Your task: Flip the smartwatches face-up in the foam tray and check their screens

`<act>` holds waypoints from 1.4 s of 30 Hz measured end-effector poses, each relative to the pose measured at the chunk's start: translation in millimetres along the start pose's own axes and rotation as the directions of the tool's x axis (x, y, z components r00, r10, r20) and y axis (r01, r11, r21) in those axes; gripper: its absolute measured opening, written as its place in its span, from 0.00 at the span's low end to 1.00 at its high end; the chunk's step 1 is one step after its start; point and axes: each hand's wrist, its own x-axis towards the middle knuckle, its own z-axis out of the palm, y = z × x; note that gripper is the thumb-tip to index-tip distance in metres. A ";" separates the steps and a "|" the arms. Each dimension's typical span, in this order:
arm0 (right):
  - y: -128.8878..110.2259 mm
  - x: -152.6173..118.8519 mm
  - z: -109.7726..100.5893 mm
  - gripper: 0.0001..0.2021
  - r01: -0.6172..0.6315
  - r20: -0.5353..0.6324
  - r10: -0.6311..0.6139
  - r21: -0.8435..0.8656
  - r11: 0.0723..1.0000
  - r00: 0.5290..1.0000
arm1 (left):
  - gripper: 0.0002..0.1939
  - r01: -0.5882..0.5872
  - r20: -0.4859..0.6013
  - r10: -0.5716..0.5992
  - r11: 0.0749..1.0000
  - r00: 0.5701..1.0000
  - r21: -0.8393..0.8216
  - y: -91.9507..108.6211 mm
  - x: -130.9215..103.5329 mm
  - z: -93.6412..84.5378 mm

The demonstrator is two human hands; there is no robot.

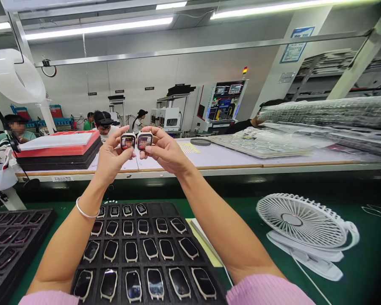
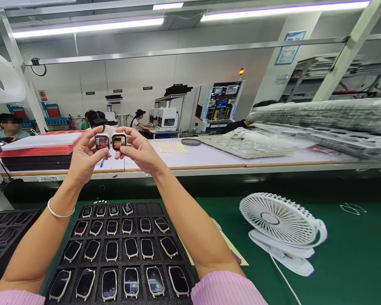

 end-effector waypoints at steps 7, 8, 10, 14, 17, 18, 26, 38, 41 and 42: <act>46.6 -53.0 9.9 0.24 -0.145 -0.024 0.148 0.119 0.982 0.989 | 0.32 0.215 0.002 -0.215 0.977 0.977 0.007 -25.1 -61.3 -7.3; 55.3 -62.5 11.9 0.24 -0.173 -0.027 0.179 0.144 0.974 0.983 | 0.32 0.256 0.001 -0.256 0.967 0.967 0.009 -29.6 -71.7 -8.7; 72.3 -80.8 15.6 0.23 -0.229 -0.038 0.241 0.197 0.953 0.970 | 0.31 0.335 -0.008 -0.335 0.942 0.942 0.012 -38.3 -90.8 -11.2; 98.1 -108.2 20.1 0.21 -0.311 -0.071 0.340 0.265 0.913 0.938 | 0.30 0.460 -0.041 -0.459 0.888 0.888 0.012 -53.6 -116.8 -12.9; 107.8 -117.0 20.4 0.19 -0.349 -0.083 0.383 0.274 0.896 0.920 | 0.28 0.492 -0.079 -0.490 0.870 0.868 0.008 -62.3 -124.2 -11.8; 109.5 -118.0 20.2 0.19 -0.353 -0.085 0.388 0.273 0.895 0.918 | 0.28 0.492 -0.090 -0.490 0.870 0.867 0.007 -64.3 -125.1 -11.3; 112.3 -119.0 17.7 0.19 -0.320 -0.095 0.355 0.262 0.910 0.930 | 0.25 0.482 -0.073 -0.482 0.876 0.873 -0.015 -67.2 -126.5 -10.7; 112.0 -118.8 20.4 0.20 -0.312 -0.096 0.341 0.235 0.921 0.935 | 0.23 0.454 -0.125 -0.447 0.890 0.886 0.034 -70.0 -128.2 -8.9; 111.1 -119.5 20.7 0.20 -0.312 -0.098 0.340 0.224 0.923 0.935 | 0.23 0.454 -0.121 -0.447 0.890 0.886 0.038 -69.5 -129.1 -9.4; 110.9 -119.7 20.7 0.20 -0.312 -0.097 0.340 0.223 0.924 0.936 | 0.22 0.456 -0.111 -0.451 0.889 0.886 0.031 -69.2 -129.3 -9.9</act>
